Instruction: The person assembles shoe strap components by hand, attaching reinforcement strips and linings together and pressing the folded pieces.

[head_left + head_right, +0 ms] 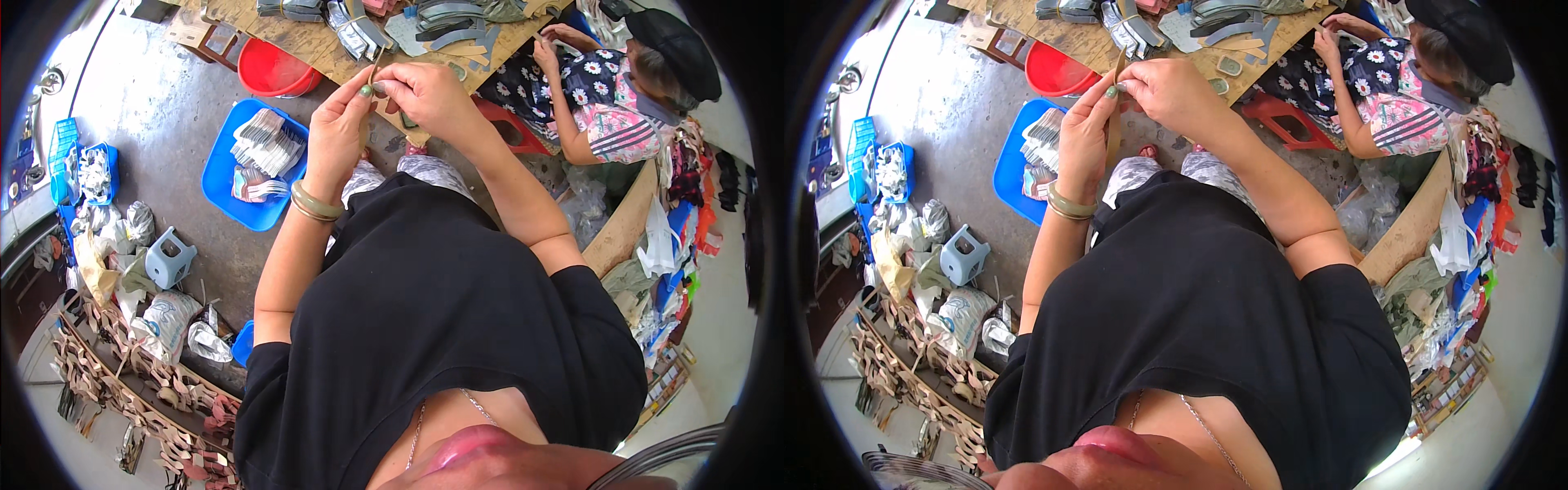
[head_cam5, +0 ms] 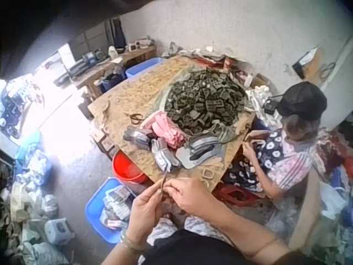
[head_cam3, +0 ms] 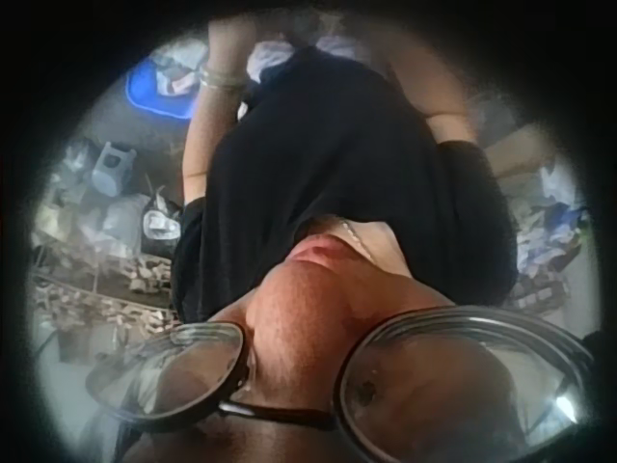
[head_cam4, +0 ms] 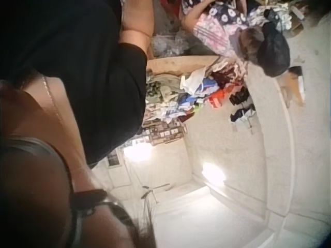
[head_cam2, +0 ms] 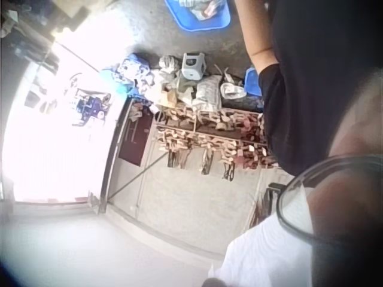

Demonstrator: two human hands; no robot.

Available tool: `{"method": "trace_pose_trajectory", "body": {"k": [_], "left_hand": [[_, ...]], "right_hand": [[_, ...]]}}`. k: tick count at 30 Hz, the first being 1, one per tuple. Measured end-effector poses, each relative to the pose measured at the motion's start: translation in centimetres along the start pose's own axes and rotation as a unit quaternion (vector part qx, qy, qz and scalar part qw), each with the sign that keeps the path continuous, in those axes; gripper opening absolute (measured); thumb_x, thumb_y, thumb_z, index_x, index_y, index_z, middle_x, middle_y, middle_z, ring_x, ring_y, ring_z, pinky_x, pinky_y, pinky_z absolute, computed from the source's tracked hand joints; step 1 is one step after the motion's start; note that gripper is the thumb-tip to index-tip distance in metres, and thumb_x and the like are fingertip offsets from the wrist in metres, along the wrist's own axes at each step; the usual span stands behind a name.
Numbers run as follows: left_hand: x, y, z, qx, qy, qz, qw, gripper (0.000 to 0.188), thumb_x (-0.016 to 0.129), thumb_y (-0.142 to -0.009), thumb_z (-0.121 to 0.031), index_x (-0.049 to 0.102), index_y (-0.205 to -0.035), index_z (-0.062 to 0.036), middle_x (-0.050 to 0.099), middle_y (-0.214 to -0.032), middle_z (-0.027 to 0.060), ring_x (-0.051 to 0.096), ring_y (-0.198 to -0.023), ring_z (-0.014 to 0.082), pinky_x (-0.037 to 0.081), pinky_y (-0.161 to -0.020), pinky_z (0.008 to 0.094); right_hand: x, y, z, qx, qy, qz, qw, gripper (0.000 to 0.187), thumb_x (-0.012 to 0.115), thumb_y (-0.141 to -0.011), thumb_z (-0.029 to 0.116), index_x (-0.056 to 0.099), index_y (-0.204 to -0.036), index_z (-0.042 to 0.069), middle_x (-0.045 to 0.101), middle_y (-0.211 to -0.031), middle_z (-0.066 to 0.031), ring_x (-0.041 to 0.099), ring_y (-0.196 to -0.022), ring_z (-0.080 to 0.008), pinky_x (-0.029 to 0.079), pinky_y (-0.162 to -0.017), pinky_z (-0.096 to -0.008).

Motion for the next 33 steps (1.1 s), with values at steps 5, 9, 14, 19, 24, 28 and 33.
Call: {"method": "trace_pose_trajectory", "body": {"k": [5,9,14,19,24,28,33], "left_hand": [[-0.6,0.1,-0.5,0.006,-0.116,-0.002,0.993,0.032,0.051,-0.095,-0.007,0.055,-0.126,0.0008,0.063,-0.105,0.0049,0.058,-0.092,0.0102,0.047,-0.082,0.0220],[-0.3,0.1,-0.8,0.019,-0.114,0.003,0.993,0.032,0.051,-0.095,-0.008,0.055,-0.126,0.0003,0.063,-0.104,0.0031,0.057,-0.091,0.0086,0.046,-0.082,0.0226],[-0.6,0.3,-0.6,-0.013,-0.082,0.011,0.997,0.032,0.052,-0.095,-0.007,0.056,-0.126,-0.0005,0.063,-0.103,0.0012,0.056,-0.089,0.0069,0.045,-0.082,0.0222],[-0.8,-0.1,-0.5,-0.010,-0.117,0.009,0.993,0.032,0.052,-0.094,-0.008,0.056,-0.125,-0.0001,0.064,-0.105,0.0020,0.057,-0.089,0.0072,0.045,-0.082,0.0223],[-1.2,-0.4,0.1,-0.025,-0.125,0.000,0.992,0.032,0.053,-0.094,-0.008,0.056,-0.125,0.0004,0.064,-0.107,0.0033,0.059,-0.091,0.0090,0.047,-0.084,0.0245],[-1.0,-0.7,0.2,-0.023,-0.114,0.012,0.993,0.032,0.052,-0.094,-0.008,0.056,-0.125,0.0010,0.064,-0.106,0.0046,0.061,-0.092,0.0115,0.048,-0.085,0.0264],[-0.9,-1.0,0.3,-0.030,-0.065,0.025,0.997,0.033,0.050,-0.094,-0.008,0.055,-0.126,0.0012,0.065,-0.105,0.0063,0.062,-0.092,0.0138,0.049,-0.086,0.0272]], "right_hand": [[0.2,-0.1,1.5,-0.087,0.109,-0.013,0.990,0.013,0.058,-0.089,0.009,0.065,-0.091,-0.002,0.064,-0.071,-0.0082,0.065,-0.061,-0.0126,0.047,-0.053,-0.0259],[0.2,-0.2,1.4,-0.083,0.102,-0.013,0.991,0.013,0.059,-0.086,0.011,0.066,-0.088,0.000,0.064,-0.072,-0.0122,0.064,-0.064,-0.0226,0.048,-0.057,-0.0325],[0.4,-0.2,0.6,-0.021,0.031,0.010,0.999,0.014,0.060,-0.084,0.013,0.066,-0.087,0.001,0.064,-0.072,-0.0155,0.062,-0.066,-0.0318,0.049,-0.061,-0.0381],[0.3,-0.3,1.6,-0.101,0.096,-0.012,0.990,0.013,0.060,-0.084,0.012,0.066,-0.086,0.001,0.064,-0.073,-0.0156,0.062,-0.066,-0.0324,0.049,-0.061,-0.0385],[0.4,-0.5,1.8,-0.118,0.133,-0.019,0.984,0.012,0.061,-0.082,0.013,0.066,-0.084,0.002,0.063,-0.073,-0.0159,0.062,-0.068,-0.0337,0.049,-0.062,-0.0393],[0.7,-0.7,1.1,-0.107,0.124,0.006,0.987,0.010,0.058,-0.087,0.006,0.064,-0.090,-0.002,0.063,-0.073,-0.0088,0.062,-0.057,-0.0128,0.047,-0.053,-0.0256],[0.7,-1.1,-0.6,-0.030,0.053,0.029,0.998,0.011,0.057,-0.089,0.006,0.064,-0.090,-0.003,0.062,-0.071,-0.0040,0.060,-0.058,-0.0083,0.047,-0.054,-0.0232]]}}
Point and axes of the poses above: each hand's wrist, its own y-axis away from the middle knuckle, its own x-axis out of the palm, z = x × y, the point moved 10 cm from there along -y, towards the middle knuckle
